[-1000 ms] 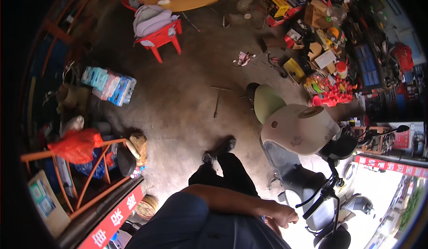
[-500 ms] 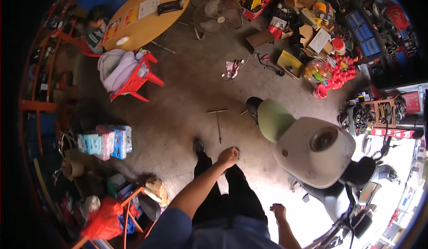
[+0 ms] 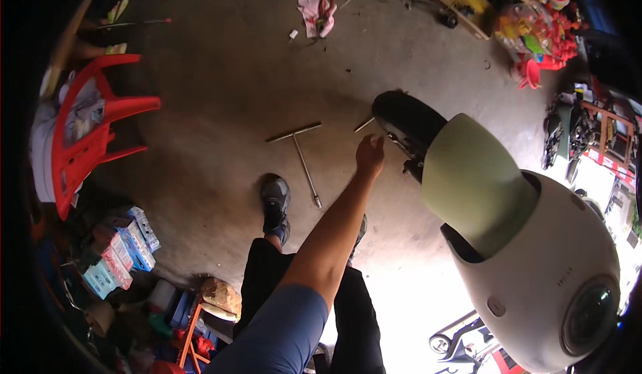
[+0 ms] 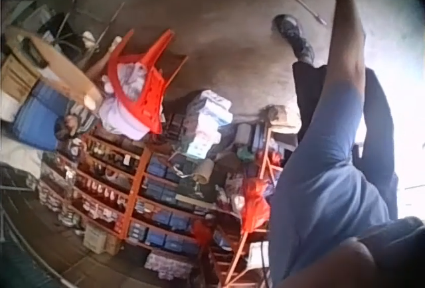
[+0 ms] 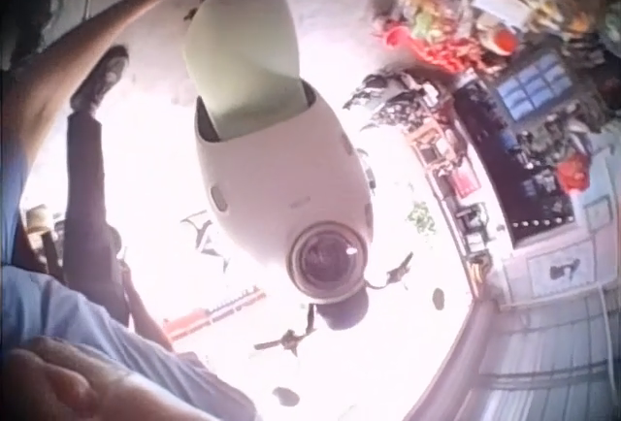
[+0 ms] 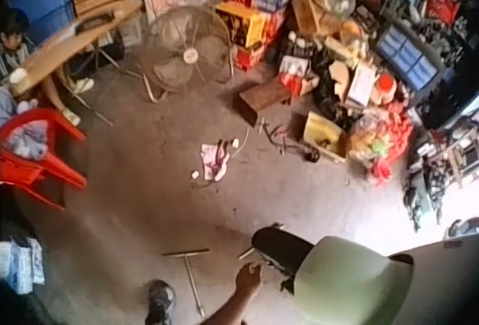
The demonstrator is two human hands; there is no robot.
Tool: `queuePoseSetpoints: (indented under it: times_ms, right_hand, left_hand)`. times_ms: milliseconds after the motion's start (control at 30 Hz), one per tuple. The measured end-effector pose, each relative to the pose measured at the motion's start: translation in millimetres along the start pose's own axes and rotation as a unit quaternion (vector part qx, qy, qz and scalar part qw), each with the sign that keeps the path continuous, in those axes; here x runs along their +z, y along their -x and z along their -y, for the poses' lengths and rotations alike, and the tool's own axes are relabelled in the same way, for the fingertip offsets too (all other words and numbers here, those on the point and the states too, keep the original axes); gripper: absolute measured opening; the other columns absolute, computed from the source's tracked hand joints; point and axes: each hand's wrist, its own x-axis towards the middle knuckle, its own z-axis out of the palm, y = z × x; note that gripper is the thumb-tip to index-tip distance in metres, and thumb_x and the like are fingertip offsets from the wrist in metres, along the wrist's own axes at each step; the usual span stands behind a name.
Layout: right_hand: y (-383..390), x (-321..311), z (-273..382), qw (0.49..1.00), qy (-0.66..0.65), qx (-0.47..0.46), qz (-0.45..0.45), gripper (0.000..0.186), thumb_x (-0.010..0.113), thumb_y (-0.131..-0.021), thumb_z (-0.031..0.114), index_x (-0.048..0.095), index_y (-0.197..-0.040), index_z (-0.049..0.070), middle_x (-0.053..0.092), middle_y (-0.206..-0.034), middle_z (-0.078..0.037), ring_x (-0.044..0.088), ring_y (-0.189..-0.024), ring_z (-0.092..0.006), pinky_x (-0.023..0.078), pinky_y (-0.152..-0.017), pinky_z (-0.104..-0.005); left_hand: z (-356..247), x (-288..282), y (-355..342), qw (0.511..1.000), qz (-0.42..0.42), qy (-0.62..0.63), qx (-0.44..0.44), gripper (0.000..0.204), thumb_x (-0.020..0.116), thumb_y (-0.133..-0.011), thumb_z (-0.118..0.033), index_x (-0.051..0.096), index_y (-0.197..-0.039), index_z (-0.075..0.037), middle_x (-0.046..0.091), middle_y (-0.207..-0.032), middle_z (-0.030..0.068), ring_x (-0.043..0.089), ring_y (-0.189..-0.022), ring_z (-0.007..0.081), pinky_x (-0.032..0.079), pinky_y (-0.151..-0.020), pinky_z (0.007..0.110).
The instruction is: Repairing and adjusting parts of an electric scooter's front panel and wheel.
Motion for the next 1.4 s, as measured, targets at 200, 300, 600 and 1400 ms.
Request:
queuePoseSetpoints:
  times_ms: [200, 300, 600, 1400]
  right_hand:
    - [-5, 15, -17, 0.998, 0.041, 0.04, 0.033, 0.028, 0.052, -0.084, 0.014, 0.062, -0.097, -0.008, 0.067, -0.081, -0.017, 0.066, -0.075, -0.024, 0.053, -0.073, -0.0362]
    - [-11, 14, -21, 0.996, 0.058, 0.039, 0.046, 0.028, 0.052, -0.085, 0.015, 0.062, -0.097, -0.007, 0.067, -0.081, -0.017, 0.066, -0.076, -0.024, 0.053, -0.073, -0.0361]
    - [-28, 8, -23, 0.988, 0.123, 0.026, 0.084, 0.028, 0.051, -0.086, 0.016, 0.062, -0.099, -0.006, 0.067, -0.083, -0.016, 0.066, -0.078, -0.0241, 0.053, -0.074, -0.0358]
    - [-25, -14, -33, 0.954, 0.279, 0.0, 0.106, 0.029, 0.049, -0.088, 0.018, 0.063, -0.104, -0.003, 0.067, -0.087, -0.015, 0.066, -0.085, -0.0243, 0.053, -0.076, -0.035]
  left_hand:
    - [-5, 17, -32, 0.988, 0.064, 0.102, -0.092, 0.037, 0.063, -0.087, -0.038, 0.066, -0.087, -0.002, 0.069, -0.085, 0.0144, 0.067, -0.083, 0.0301, 0.052, -0.077, 0.04]
    - [-17, 7, -31, 0.992, 0.08, -0.014, -0.099, 0.037, 0.068, -0.084, -0.04, 0.066, -0.086, -0.003, 0.07, -0.085, 0.0128, 0.067, -0.083, 0.0303, 0.052, -0.076, 0.039]
    - [-35, -4, -33, 0.98, 0.107, -0.095, -0.137, 0.039, 0.071, -0.08, -0.041, 0.068, -0.081, -0.002, 0.069, -0.087, 0.0182, 0.067, -0.087, 0.0341, 0.051, -0.078, 0.043]
    - [-38, -9, -36, 0.972, 0.157, -0.135, -0.11, 0.029, 0.072, -0.079, -0.032, 0.066, -0.082, -0.005, 0.068, -0.085, 0.0169, 0.066, -0.087, 0.0334, 0.051, -0.077, 0.041]
